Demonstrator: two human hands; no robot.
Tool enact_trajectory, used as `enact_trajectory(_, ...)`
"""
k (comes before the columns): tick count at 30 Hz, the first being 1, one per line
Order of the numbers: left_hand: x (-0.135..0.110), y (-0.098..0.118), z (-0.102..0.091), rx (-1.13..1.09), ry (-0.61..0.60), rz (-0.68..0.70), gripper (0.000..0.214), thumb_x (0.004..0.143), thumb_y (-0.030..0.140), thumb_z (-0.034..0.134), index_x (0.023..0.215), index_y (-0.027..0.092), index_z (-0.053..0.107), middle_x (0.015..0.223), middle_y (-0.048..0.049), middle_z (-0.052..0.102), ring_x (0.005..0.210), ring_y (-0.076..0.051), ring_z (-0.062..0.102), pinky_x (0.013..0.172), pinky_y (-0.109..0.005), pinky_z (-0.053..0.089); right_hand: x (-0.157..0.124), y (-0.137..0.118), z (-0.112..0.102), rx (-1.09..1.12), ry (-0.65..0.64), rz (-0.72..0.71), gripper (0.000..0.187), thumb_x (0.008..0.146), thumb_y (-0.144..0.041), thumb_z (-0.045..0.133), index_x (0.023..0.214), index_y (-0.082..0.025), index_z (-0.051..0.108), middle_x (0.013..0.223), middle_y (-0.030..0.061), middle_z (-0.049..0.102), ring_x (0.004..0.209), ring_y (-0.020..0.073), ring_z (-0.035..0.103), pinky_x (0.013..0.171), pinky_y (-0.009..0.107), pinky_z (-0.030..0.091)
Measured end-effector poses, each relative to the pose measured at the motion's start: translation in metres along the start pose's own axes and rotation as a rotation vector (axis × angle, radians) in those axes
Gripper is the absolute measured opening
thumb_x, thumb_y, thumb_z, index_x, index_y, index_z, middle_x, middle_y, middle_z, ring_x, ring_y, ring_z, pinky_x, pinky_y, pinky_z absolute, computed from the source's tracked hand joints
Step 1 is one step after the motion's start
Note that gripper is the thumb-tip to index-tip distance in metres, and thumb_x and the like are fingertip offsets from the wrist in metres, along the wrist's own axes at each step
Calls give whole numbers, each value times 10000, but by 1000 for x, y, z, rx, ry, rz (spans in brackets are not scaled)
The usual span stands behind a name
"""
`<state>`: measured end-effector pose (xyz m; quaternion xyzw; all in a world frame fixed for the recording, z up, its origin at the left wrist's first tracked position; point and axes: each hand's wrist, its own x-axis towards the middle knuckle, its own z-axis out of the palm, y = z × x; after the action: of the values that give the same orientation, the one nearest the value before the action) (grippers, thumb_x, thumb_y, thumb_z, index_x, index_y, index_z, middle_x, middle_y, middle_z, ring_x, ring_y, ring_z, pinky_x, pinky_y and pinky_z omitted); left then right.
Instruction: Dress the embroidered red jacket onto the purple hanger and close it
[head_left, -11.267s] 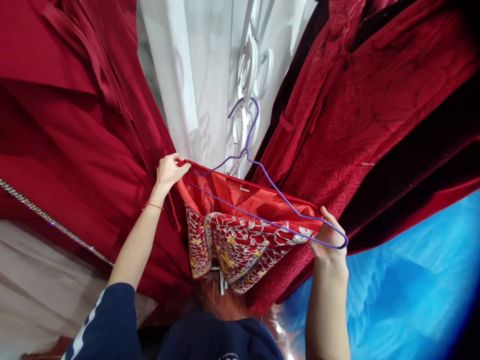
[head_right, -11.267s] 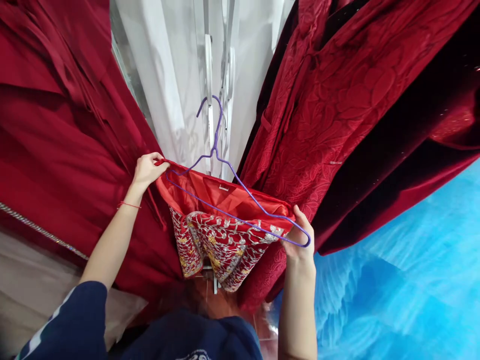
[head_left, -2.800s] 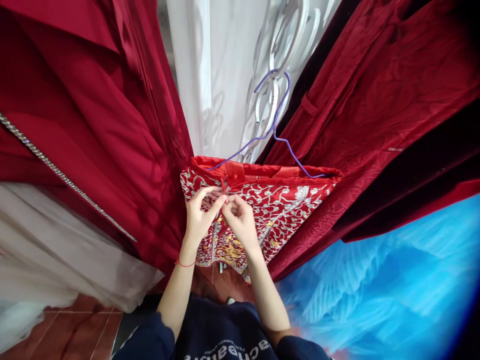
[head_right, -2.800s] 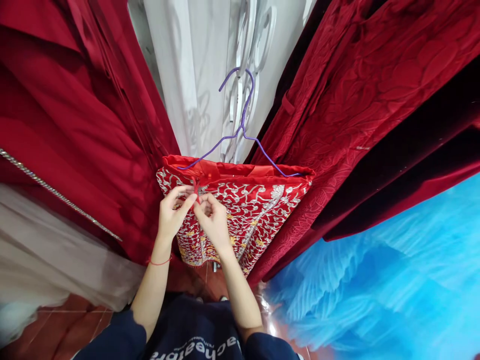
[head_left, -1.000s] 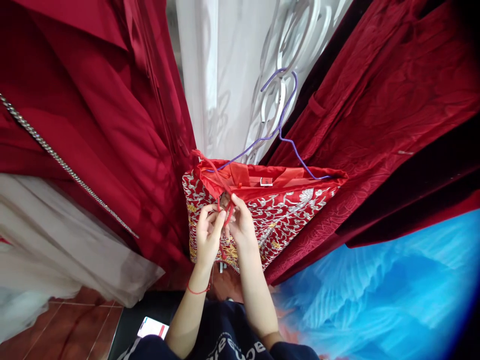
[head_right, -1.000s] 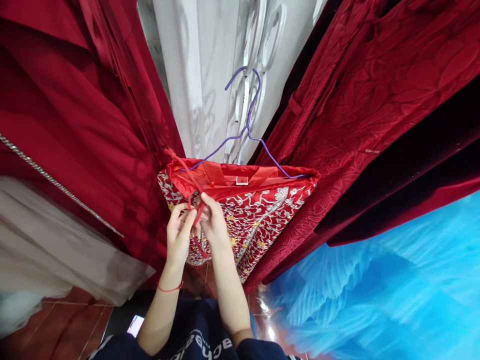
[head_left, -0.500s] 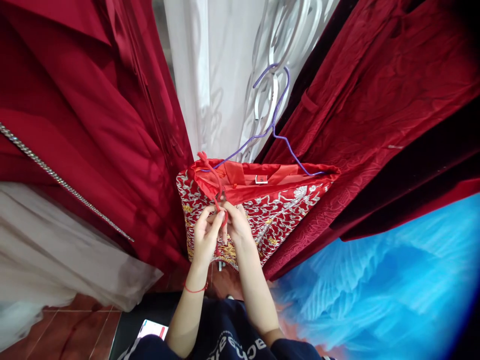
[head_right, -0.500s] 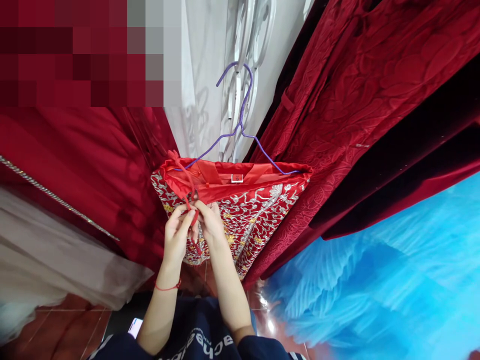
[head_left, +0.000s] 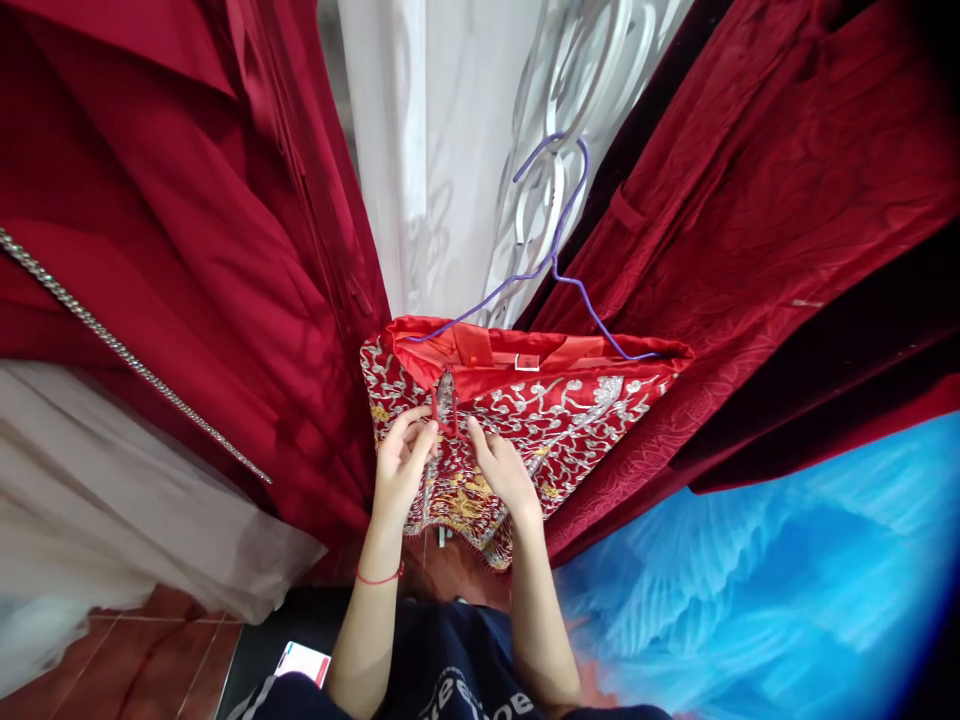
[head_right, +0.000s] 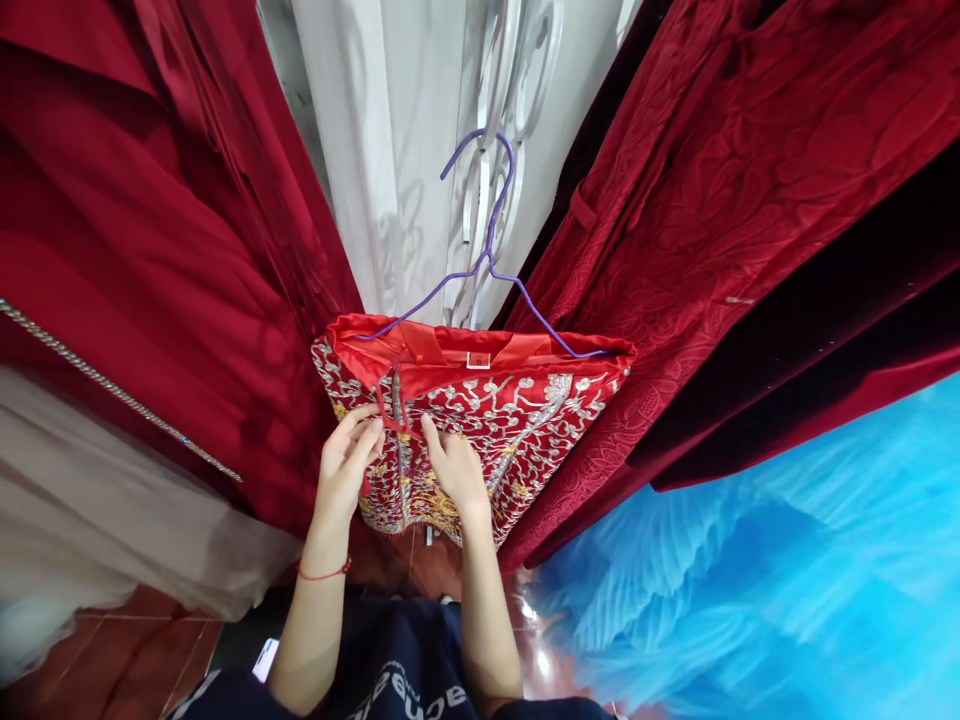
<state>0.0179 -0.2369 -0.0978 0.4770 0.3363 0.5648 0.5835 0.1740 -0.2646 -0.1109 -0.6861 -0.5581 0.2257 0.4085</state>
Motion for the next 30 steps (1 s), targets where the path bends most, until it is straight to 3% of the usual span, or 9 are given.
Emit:
enact_trajectory(2,4,-1,-3,64,9,24,306,828,408,728,1035,187,684,760,-8,666,670,-92,598,619,-180,478,-1,5,-7,-154,67,5,543,959,-565,443,527,-242,508,444,-12,483,436,153,444,504,267,300)
enact_trajectory(5,6,-3,-6,148,1,48,277,829,408,722,983,180,703,877,-47,724,783,-132,658,731,-230,527,-2,-4,-15,-219,27,-60,323,963,-413,469,778,-237,667,544,-14,572,493,165,506,554,267,371)
enact_trajectory(7,5,-3,-6,181,-7,61,264,829,413,716,955,182,719,950,-63,744,852,-159,681,804,-270,546,-3,-19,-16,-115,-11,-214,241,956,-326,473,1021,-234,686,781,23,677,691,183,611,691,296,466)
enact_trajectory(9,4,-2,-6,210,-25,77,263,835,417,706,964,189,735,996,-70,752,901,-183,693,849,-304,554,-3,-33,-13,24,-13,-398,276,935,-271,505,1170,-230,646,1061,70,678,980,205,626,890,342,483)
enact_trajectory(12,5,4,-7,264,-54,130,238,848,404,693,953,198,752,979,-61,761,908,-196,702,872,-313,553,-2,-46,-10,146,15,-505,207,942,-250,511,1082,-209,657,1113,85,650,1077,215,591,963,353,459)
enact_trajectory(16,19,24,-7,382,-101,292,185,853,371,694,884,201,761,910,-48,757,856,-188,698,827,-282,542,12,-47,-23,122,-97,-467,272,997,-351,475,827,-191,615,767,13,620,709,152,561,712,270,442)
enact_trajectory(20,44,51,-5,559,-132,496,175,890,351,654,894,205,750,923,-46,749,869,-179,688,831,-272,519,38,-55,-47,71,-81,-467,429,994,-472,480,658,-205,479,611,-31,506,574,118,440,609,257,356)
enact_trajectory(24,64,70,-10,669,50,634,180,912,335,622,916,194,734,927,-43,734,855,-159,675,761,-240,507,57,-60,-69,243,26,-465,443,1020,-483,404,671,-216,456,589,-36,483,543,110,447,582,250,366)
enact_trajectory(30,69,71,-28,685,286,658,200,894,358,638,904,185,736,925,-41,736,810,-143,673,694,-220,501,57,-47,-85,347,252,-415,325,977,-455,514,775,-208,579,715,-11,614,514,96,550,537,243,409)
